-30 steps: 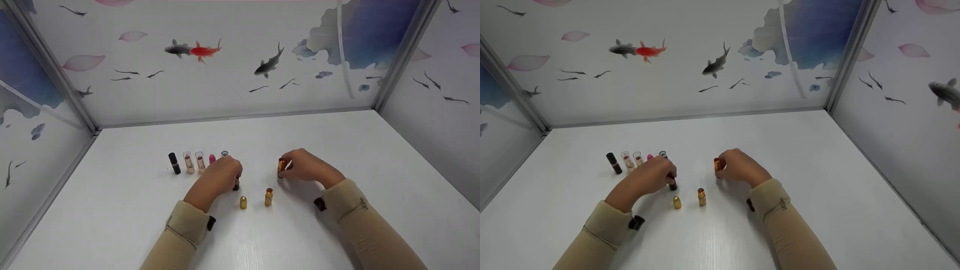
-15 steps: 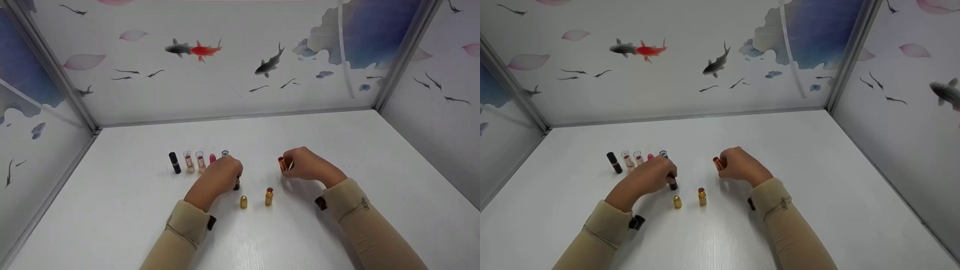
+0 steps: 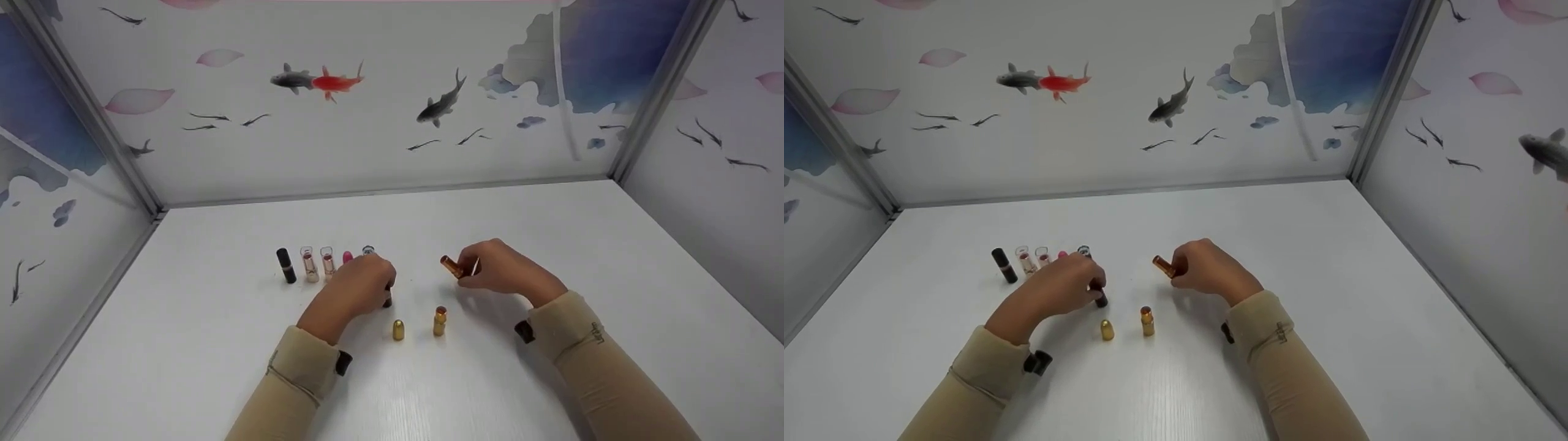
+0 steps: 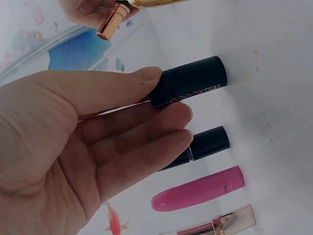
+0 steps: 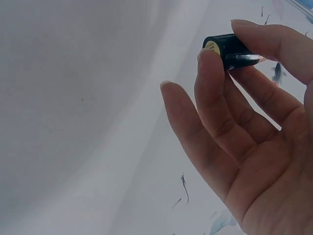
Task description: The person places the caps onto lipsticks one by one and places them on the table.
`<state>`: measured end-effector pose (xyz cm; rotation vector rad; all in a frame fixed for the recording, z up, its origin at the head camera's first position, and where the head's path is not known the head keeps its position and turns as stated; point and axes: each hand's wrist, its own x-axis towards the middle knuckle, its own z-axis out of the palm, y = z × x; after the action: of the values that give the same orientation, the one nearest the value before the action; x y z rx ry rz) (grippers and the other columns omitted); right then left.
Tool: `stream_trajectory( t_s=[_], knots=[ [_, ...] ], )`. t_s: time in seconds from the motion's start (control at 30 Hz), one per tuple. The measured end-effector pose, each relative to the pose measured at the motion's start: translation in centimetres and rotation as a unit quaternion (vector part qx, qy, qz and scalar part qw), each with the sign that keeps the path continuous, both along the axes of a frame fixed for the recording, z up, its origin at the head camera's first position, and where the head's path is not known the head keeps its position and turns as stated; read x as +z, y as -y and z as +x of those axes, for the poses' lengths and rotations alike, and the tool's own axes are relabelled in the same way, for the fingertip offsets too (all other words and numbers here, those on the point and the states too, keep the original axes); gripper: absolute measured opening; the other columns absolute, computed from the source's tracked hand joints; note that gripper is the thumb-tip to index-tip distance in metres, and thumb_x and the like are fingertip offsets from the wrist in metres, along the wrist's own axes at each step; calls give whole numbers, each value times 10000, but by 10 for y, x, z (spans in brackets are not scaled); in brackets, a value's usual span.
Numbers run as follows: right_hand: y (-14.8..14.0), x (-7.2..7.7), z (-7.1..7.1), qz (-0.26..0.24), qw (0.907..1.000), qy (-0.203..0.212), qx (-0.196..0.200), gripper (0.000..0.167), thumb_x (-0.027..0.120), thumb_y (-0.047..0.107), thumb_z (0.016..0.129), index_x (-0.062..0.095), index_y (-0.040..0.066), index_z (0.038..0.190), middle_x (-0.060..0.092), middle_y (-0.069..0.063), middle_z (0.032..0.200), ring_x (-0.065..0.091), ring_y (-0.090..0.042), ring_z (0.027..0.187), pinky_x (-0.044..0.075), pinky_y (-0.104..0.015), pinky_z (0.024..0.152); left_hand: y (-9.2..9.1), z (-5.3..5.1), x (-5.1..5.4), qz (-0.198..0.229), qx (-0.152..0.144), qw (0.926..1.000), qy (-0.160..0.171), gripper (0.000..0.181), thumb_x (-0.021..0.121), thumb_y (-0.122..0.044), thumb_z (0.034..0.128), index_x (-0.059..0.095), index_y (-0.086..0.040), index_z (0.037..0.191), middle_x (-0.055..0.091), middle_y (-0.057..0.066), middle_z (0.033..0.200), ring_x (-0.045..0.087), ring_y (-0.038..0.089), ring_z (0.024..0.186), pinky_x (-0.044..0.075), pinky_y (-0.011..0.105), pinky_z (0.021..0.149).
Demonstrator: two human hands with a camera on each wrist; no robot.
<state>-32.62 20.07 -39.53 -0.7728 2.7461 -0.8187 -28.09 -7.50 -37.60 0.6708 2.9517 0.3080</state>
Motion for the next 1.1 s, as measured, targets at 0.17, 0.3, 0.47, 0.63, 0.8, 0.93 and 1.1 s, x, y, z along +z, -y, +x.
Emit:
stream_trajectory(
  t_s=[0.17,0.3,0.47,0.63,0.8,0.93,1.1],
  knots=[
    [1,1,1,28,10000,19,12,104,833,88,918,797,79,1016,746,-9,939,693,-172,873,586,-359,753,2,-1,0,389,-102,9986,-330,143,756,-42,981,829,-65,1102,766,58,994,643,209,904,595,343,845],
    [3,1,0,102,9999,85,12,124,833,98,925,796,75,1041,747,-17,953,689,-173,878,589,-363,759,1,-1,2,867,-247,9934,-705,129,741,-17,981,827,-58,1067,770,63,1000,681,212,941,602,360,878],
    [4,1,-1,169,9998,119,9,117,825,104,937,793,72,1045,745,-11,949,683,-170,871,583,-368,760,1,0,7,1701,-340,9783,-1137,121,751,8,965,828,-61,1028,768,54,974,697,188,898,611,333,827],
    [3,1,0,108,9999,121,36,96,816,101,942,795,75,1031,741,-5,943,684,-168,868,578,-361,754,2,1,11,2377,-216,9635,-1214,133,762,17,957,809,-47,1065,774,76,1037,727,177,891,620,299,769],
    [2,1,1,-31,9998,-20,177,90,808,105,946,797,75,1031,743,0,944,694,-163,868,583,-357,748,2,1,11,2612,31,9610,-904,154,752,-11,986,796,-51,1127,775,81,1110,750,181,944,626,327,805],
    [3,2,2,-103,9996,-110,253,78,805,95,949,795,85,1026,740,6,946,697,-161,874,590,-368,766,2,0,9,2630,71,9614,-806,175,734,-4,997,794,-59,1152,781,76,1123,741,181,963,620,341,817],
    [5,1,2,-109,9996,-123,242,111,813,89,944,798,71,1053,742,7,954,703,-164,882,595,-371,781,1,0,6,2554,-27,9625,-913,182,727,10,997,793,-50,1155,786,80,1118,742,172,963,619,324,801]
  ],
)
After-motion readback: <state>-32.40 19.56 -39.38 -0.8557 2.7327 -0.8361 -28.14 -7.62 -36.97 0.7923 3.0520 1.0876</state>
